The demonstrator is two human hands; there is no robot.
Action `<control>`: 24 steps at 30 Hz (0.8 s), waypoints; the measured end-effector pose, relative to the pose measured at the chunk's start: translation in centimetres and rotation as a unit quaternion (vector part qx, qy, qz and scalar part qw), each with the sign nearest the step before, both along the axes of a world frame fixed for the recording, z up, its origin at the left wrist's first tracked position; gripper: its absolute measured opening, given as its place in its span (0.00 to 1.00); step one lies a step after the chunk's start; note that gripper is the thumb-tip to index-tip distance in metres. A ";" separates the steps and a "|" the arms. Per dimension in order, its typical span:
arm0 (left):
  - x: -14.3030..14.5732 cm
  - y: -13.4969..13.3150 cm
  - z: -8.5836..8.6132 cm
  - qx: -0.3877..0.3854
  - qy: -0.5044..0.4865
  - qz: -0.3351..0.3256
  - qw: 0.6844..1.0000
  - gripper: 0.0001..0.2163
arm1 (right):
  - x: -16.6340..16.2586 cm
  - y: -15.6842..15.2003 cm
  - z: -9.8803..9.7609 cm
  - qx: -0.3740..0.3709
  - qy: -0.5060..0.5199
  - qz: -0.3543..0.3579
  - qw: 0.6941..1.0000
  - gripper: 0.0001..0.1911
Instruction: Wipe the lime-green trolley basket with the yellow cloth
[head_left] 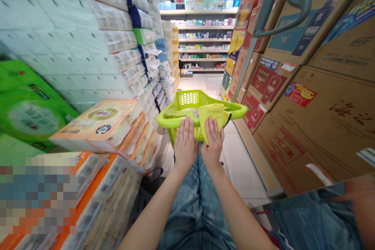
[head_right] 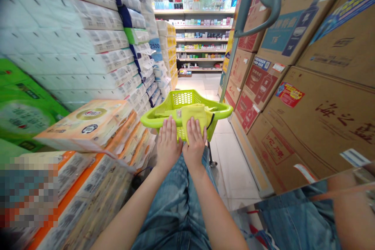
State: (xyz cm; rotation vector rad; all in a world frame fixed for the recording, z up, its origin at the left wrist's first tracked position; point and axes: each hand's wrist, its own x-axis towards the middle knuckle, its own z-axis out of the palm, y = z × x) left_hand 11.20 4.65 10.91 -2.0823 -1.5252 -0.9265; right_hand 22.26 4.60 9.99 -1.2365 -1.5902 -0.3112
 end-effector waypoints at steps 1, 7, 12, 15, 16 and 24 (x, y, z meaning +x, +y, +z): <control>-0.1 0.0 0.0 -0.002 0.002 -0.001 1.000 0.33 | -0.7 -0.2 0.1 -0.004 -0.025 0.017 1.000 0.39; -0.2 -0.1 0.1 0.002 0.003 -0.005 1.000 0.33 | 1.4 -0.1 -0.2 0.027 -0.084 0.008 0.996 0.37; 0.1 -0.1 0.3 -0.007 -0.014 -0.009 1.000 0.35 | 6.3 1.0 -0.5 0.026 -0.012 -0.060 0.998 0.41; 0.3 -0.1 0.3 -0.011 -0.024 -0.014 1.000 0.36 | 6.6 1.1 -0.4 0.019 0.031 -0.074 0.997 0.42; 0.3 -0.1 0.3 -0.011 -0.025 -0.015 1.000 0.36 | 6.1 1.1 -0.3 0.017 0.040 -0.074 0.996 0.42; -0.2 -0.1 0.0 -0.012 -0.011 -0.013 1.000 0.32 | -1.5 -0.5 0.2 -0.006 -0.038 0.016 0.999 0.38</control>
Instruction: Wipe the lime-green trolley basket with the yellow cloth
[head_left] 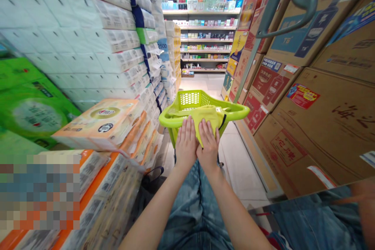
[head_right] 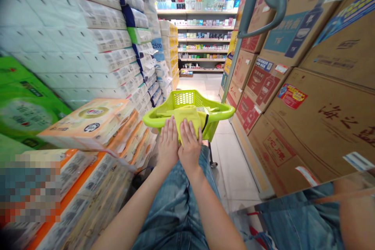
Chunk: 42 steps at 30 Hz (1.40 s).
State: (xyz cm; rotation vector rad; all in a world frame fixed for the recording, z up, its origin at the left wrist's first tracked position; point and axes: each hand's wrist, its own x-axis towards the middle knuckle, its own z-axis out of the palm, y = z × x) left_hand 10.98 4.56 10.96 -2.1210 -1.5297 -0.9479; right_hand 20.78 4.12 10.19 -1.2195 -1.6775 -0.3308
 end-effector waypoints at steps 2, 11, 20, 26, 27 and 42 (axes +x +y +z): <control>-0.1 0.0 0.0 0.000 0.006 0.001 1.000 0.32 | 0.1 -0.1 0.0 0.002 -0.021 0.008 1.000 0.37; 0.3 -0.1 0.2 0.007 0.000 0.003 1.000 0.36 | 7.9 1.2 -0.6 0.035 -0.003 -0.054 0.998 0.40; 0.2 -0.1 0.1 0.009 0.002 0.006 1.000 0.34 | 2.3 0.8 -0.4 0.018 0.125 -0.020 0.992 0.40; -0.1 -0.1 0.1 0.002 0.017 0.012 1.000 0.30 | 0.7 0.2 -0.3 0.015 -0.040 0.034 0.998 0.36; 0.0 -0.1 0.1 0.004 0.015 0.011 1.000 0.31 | 1.6 0.4 -0.3 0.026 -0.058 0.029 0.998 0.36; 0.3 0.0 0.0 0.020 -0.003 0.006 1.000 0.35 | 3.2 0.9 -0.3 0.011 0.094 -0.028 0.995 0.41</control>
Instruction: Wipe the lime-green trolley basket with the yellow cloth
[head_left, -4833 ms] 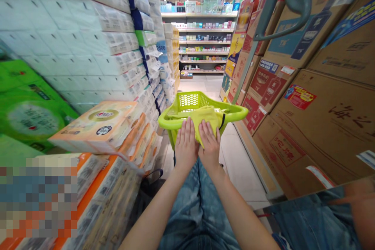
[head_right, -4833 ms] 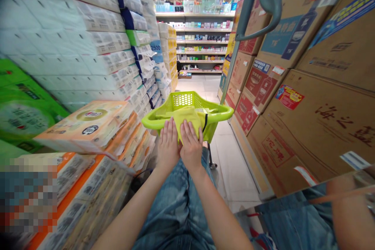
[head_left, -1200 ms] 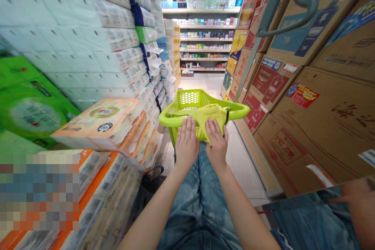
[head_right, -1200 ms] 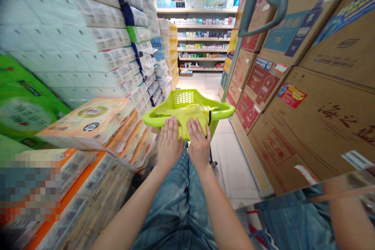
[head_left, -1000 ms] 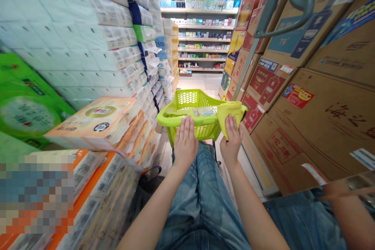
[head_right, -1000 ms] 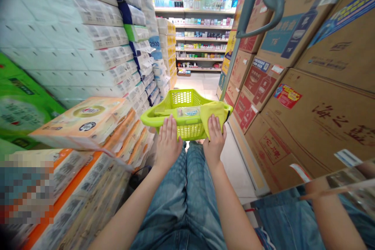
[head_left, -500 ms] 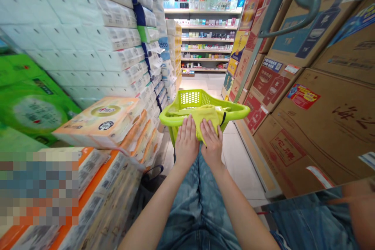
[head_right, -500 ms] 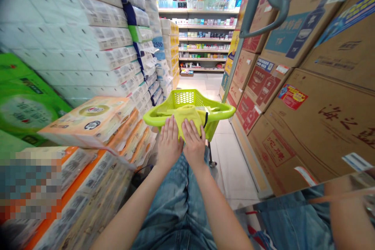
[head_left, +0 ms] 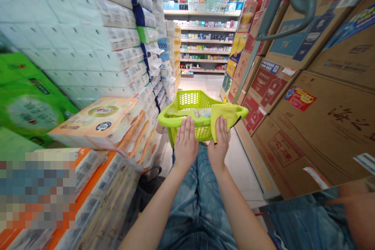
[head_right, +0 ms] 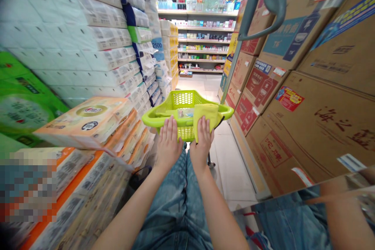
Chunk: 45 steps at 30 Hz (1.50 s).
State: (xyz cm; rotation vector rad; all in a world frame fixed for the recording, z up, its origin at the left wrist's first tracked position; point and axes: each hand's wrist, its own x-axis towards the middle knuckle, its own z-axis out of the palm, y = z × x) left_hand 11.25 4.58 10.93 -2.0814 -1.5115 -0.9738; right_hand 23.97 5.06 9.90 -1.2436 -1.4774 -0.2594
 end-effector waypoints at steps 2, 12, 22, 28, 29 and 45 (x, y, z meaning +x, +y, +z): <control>-0.1 0.0 0.0 -0.001 0.003 0.001 1.000 0.34 | -1.5 -0.6 0.1 -0.013 -0.063 0.032 0.997 0.40; 0.1 -0.2 0.1 -0.010 0.006 0.005 1.000 0.36 | 5.7 0.6 -0.4 0.021 -0.099 -0.018 0.995 0.40; 0.0 0.0 0.0 -0.006 0.008 0.008 1.000 0.35 | -0.9 -0.9 0.2 -0.027 0.019 0.006 0.999 0.42; -0.4 -0.2 0.1 -0.014 0.019 0.003 1.000 0.34 | -1.1 -1.1 0.1 -0.008 -0.133 0.047 0.990 0.38; -0.4 -0.2 0.1 -0.015 0.020 0.002 1.000 0.35 | -0.2 -0.9 0.0 0.001 -0.130 0.034 0.991 0.38; -0.2 -0.2 -0.1 -0.007 0.006 0.002 1.000 0.35 | -2.2 -1.0 -0.1 -0.028 -0.011 0.008 1.000 0.42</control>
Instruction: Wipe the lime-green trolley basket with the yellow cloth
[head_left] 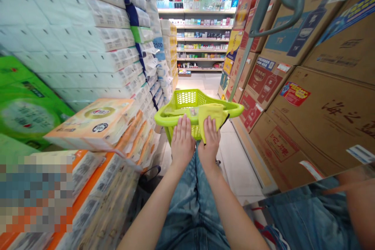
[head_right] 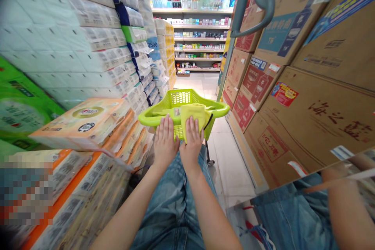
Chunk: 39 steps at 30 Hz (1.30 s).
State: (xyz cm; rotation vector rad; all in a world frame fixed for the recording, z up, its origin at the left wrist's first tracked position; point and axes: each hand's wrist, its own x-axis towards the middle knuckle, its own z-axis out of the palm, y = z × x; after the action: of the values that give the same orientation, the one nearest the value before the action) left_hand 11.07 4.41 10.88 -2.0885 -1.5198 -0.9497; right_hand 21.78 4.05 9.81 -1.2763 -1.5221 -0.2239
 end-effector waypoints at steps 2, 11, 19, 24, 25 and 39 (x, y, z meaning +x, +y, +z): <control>-0.2 0.0 0.0 -0.004 0.008 0.001 1.000 0.34 | -0.9 -0.4 -0.1 -0.001 -0.054 0.022 0.998 0.40; 0.2 0.0 0.1 -0.004 -0.002 0.000 1.000 0.35 | 5.5 1.4 -0.2 0.044 -0.024 -0.039 0.998 0.42; 0.0 -0.1 0.1 -0.003 -0.003 -0.003 1.000 0.35 | 2.1 1.0 0.1 0.022 0.021 -0.040 0.999 0.43; -0.2 0.0 0.0 -0.008 0.010 -0.001 1.000 0.34 | -0.6 -0.1 0.1 0.009 -0.098 0.027 0.995 0.39; -0.2 0.0 0.0 -0.008 0.012 -0.001 1.000 0.34 | -0.3 -0.1 0.1 0.013 -0.110 0.029 0.993 0.38; 0.1 0.0 0.1 0.001 -0.001 -0.001 1.000 0.36 | 3.4 1.2 0.0 0.029 0.020 -0.049 0.998 0.43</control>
State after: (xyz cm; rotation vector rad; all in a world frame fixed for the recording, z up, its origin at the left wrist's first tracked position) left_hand 11.19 4.46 10.97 -2.0888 -1.5163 -0.9532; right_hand 25.19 5.23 9.85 -1.3035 -1.4103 -0.3022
